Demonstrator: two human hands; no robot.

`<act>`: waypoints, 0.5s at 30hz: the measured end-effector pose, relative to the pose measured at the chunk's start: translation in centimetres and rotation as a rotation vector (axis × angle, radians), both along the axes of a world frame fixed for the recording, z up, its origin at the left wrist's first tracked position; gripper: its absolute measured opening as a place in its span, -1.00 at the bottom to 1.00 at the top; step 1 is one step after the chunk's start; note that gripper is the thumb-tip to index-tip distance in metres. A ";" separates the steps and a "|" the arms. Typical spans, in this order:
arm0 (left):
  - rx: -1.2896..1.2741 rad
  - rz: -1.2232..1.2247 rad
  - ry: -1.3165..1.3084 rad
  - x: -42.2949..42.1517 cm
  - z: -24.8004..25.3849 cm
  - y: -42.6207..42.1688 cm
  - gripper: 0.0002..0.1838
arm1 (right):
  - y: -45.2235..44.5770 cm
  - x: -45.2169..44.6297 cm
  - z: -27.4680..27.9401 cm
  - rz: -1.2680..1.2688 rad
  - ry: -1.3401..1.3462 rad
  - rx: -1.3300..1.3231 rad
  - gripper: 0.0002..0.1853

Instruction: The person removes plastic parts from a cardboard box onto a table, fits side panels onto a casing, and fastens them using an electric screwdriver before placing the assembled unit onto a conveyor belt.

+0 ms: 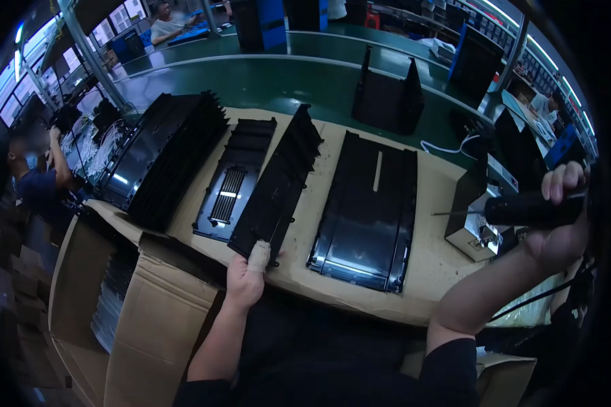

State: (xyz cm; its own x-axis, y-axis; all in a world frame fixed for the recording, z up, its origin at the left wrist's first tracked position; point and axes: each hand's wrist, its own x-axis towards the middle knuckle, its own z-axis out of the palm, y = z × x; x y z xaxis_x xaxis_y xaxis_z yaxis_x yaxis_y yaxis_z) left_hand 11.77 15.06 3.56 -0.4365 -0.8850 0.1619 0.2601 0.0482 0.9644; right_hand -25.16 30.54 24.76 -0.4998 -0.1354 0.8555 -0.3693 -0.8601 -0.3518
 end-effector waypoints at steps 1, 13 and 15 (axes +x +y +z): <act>0.018 -0.012 -0.010 -0.2 -0.2 0.3 -0.70 | -0.7 0.8 0.3 -0.012 -0.010 0.018 -0.61; -0.662 0.314 -0.335 -3.6 1.3 1.2 -0.76 | -9.7 9.3 1.2 -0.122 0.274 0.388 -0.59; -0.733 0.385 -0.304 -4.8 1.4 0.7 -0.77 | -9.7 9.1 0.8 0.142 0.213 0.335 -0.62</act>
State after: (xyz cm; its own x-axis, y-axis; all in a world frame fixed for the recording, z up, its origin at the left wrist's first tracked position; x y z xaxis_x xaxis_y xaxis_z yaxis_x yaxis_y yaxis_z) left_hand 7.00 15.80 4.96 -0.2461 -0.6988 0.6717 -0.1648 0.7131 0.6814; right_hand -16.08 20.81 25.55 -0.2726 -0.4786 0.8347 -0.3505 -0.7585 -0.5494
